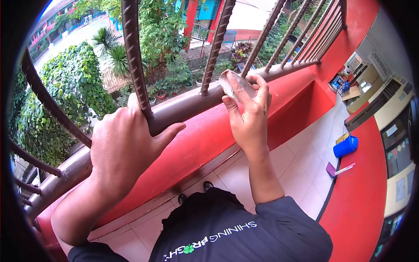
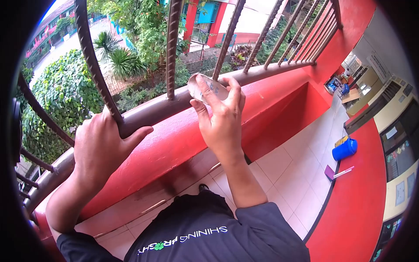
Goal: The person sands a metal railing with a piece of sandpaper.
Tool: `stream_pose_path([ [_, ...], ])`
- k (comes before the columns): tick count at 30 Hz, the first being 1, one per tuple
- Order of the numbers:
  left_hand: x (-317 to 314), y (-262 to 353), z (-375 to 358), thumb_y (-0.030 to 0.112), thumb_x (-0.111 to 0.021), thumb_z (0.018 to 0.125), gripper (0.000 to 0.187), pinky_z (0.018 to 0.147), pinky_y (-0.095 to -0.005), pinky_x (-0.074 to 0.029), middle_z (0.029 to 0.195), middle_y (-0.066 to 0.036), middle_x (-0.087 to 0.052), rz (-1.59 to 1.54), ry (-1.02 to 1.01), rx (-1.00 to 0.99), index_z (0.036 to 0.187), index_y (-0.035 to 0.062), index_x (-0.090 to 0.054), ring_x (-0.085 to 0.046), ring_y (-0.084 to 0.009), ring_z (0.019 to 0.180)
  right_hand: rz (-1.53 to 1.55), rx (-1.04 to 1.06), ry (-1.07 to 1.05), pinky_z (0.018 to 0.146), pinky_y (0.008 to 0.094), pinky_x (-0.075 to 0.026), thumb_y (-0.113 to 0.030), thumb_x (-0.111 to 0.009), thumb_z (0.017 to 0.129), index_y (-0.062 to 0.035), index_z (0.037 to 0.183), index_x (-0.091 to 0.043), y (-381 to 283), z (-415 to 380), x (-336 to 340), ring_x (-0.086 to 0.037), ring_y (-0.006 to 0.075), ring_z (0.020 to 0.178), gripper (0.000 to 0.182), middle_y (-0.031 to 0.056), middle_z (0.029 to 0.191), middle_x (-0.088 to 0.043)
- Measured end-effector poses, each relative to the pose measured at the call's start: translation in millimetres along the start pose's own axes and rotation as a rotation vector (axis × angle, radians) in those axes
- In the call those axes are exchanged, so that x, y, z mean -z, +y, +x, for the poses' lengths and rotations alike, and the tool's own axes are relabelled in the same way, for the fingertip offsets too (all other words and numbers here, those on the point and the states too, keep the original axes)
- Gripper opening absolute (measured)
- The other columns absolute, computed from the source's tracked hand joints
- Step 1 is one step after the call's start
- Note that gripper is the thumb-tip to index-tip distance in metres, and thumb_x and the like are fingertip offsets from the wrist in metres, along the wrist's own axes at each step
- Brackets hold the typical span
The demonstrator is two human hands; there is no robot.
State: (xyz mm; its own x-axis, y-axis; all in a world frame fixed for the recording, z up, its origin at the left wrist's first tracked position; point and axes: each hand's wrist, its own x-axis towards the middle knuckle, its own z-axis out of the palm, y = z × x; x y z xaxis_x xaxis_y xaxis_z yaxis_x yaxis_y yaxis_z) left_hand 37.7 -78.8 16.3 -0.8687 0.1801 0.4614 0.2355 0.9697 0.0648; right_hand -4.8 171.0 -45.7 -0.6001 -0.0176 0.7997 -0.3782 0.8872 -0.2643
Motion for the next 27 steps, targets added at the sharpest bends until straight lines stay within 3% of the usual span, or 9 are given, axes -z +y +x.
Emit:
stream_pose_path([
  [4, -0.4, -0.8, 0.3, 0.067, -0.075, 0.083, 0.072, 0.057, -0.0451, -0.057, 0.065, -0.019, -0.067, 0.007, -0.007, -0.005, 0.093, -0.0027, -0.059, -0.071, -0.0380, 0.061, -0.095, -0.120, -0.120, 0.094, 0.0471, -0.048, -0.035, -0.065, 0.101, -0.0262, 0.144, -0.064, -7.2, -0.5, 14.1, -0.056, 0.0344, 0.103, 0.044, 0.0167, 0.110, -0.060],
  [5, -0.4, -0.9, 0.1, 0.067, -0.074, 0.083, 0.072, 0.058, -0.0450, -0.057, 0.065, -0.019, -0.067, 0.000, -0.015, 0.001, 0.092, -0.0026, -0.059, -0.071, -0.0380, 0.061, -0.019, -0.179, -0.147, 0.080, 0.0483, -0.052, -0.033, -0.062, 0.103, -0.0273, 0.144, -0.063, -0.4, 0.6, 10.6, -0.064, 0.0358, 0.085, 0.042, 0.0155, 0.090, -0.063],
  [8, 1.0, 1.3, 0.0, 0.067, -0.074, 0.083, 0.072, 0.058, -0.0458, -0.057, 0.065, -0.019, -0.067, 0.040, -0.030, 0.008, 0.093, -0.0026, -0.059, -0.071, -0.0384, 0.062, 0.027, -0.157, -0.085, 0.068, 0.0513, -0.053, -0.031, -0.060, 0.105, -0.0281, 0.145, -0.062, -8.5, 5.9, 5.4, -0.066, 0.0399, 0.074, 0.040, 0.0174, 0.082, -0.064],
  [12, 1.8, 1.2, -0.9, 0.066, -0.075, 0.082, 0.071, 0.060, -0.0471, -0.058, 0.066, -0.020, -0.067, 0.016, -0.019, 0.012, 0.092, -0.0026, -0.060, -0.071, -0.0388, 0.064, 0.111, -0.048, -0.085, 0.070, 0.0455, -0.055, -0.014, -0.056, 0.106, -0.0116, 0.139, -0.066, -48.1, -14.9, 2.1, -0.070, 0.0423, 0.082, 0.035, 0.0236, 0.098, -0.072],
  [14, 0.7, -0.1, -0.2, 0.066, -0.075, 0.082, 0.071, 0.060, -0.0469, -0.058, 0.066, -0.020, -0.067, 0.015, -0.010, -0.003, 0.092, -0.0028, -0.060, -0.071, -0.0387, 0.064, 0.041, -0.047, 0.003, 0.065, 0.0495, -0.055, -0.020, -0.058, 0.105, -0.0173, 0.144, -0.062, -8.5, 2.2, -4.6, -0.069, 0.0409, 0.072, 0.040, 0.0171, 0.086, -0.071],
  [18, -0.2, 1.0, -1.7, 0.065, -0.076, 0.082, 0.071, 0.060, -0.0466, -0.058, 0.067, -0.020, -0.067, 0.028, -0.013, 0.002, 0.093, -0.0034, -0.059, -0.071, -0.0383, 0.064, 0.143, -0.035, 0.007, 0.064, 0.0468, -0.055, -0.016, -0.056, 0.105, -0.0135, 0.136, -0.068, -32.5, -8.2, -3.1, -0.071, 0.0396, 0.077, 0.033, 0.0186, 0.095, -0.075],
  [19, -0.7, 0.8, -1.4, 0.065, -0.076, 0.082, 0.071, 0.060, -0.0466, -0.058, 0.067, -0.020, -0.067, 0.028, -0.010, 0.001, 0.093, -0.0034, -0.059, -0.071, -0.0383, 0.064, 0.269, 0.026, 0.095, 0.058, 0.0441, -0.046, -0.011, -0.058, 0.104, -0.0063, 0.130, -0.071, -35.9, -16.5, -13.7, -0.062, 0.0397, 0.063, 0.030, 0.0244, 0.079, -0.066],
  [26, -3.5, -1.4, -3.3, 0.066, -0.076, 0.082, 0.071, 0.060, -0.0465, -0.057, 0.067, -0.020, -0.067, 0.040, 0.029, -0.026, 0.091, -0.0030, -0.060, -0.071, -0.0384, 0.064, 0.175, -0.013, -0.040, 0.066, 0.0463, -0.057, -0.015, -0.060, 0.102, -0.0111, 0.135, -0.069, -35.4, -18.4, -5.8, -0.072, 0.0392, 0.081, 0.034, 0.0186, 0.100, -0.076],
  [27, -4.5, -1.4, -3.4, 0.066, -0.076, 0.082, 0.071, 0.060, -0.0463, -0.057, 0.067, -0.020, -0.067, 0.031, 0.042, -0.039, 0.090, -0.0029, -0.060, -0.071, -0.0384, 0.063, 0.315, 0.048, 0.132, 0.062, 0.0424, -0.053, -0.007, -0.056, 0.104, -0.0017, 0.126, -0.072, -52.7, -24.7, -16.6, -0.071, 0.0387, 0.073, 0.028, 0.0235, 0.088, -0.073],
])
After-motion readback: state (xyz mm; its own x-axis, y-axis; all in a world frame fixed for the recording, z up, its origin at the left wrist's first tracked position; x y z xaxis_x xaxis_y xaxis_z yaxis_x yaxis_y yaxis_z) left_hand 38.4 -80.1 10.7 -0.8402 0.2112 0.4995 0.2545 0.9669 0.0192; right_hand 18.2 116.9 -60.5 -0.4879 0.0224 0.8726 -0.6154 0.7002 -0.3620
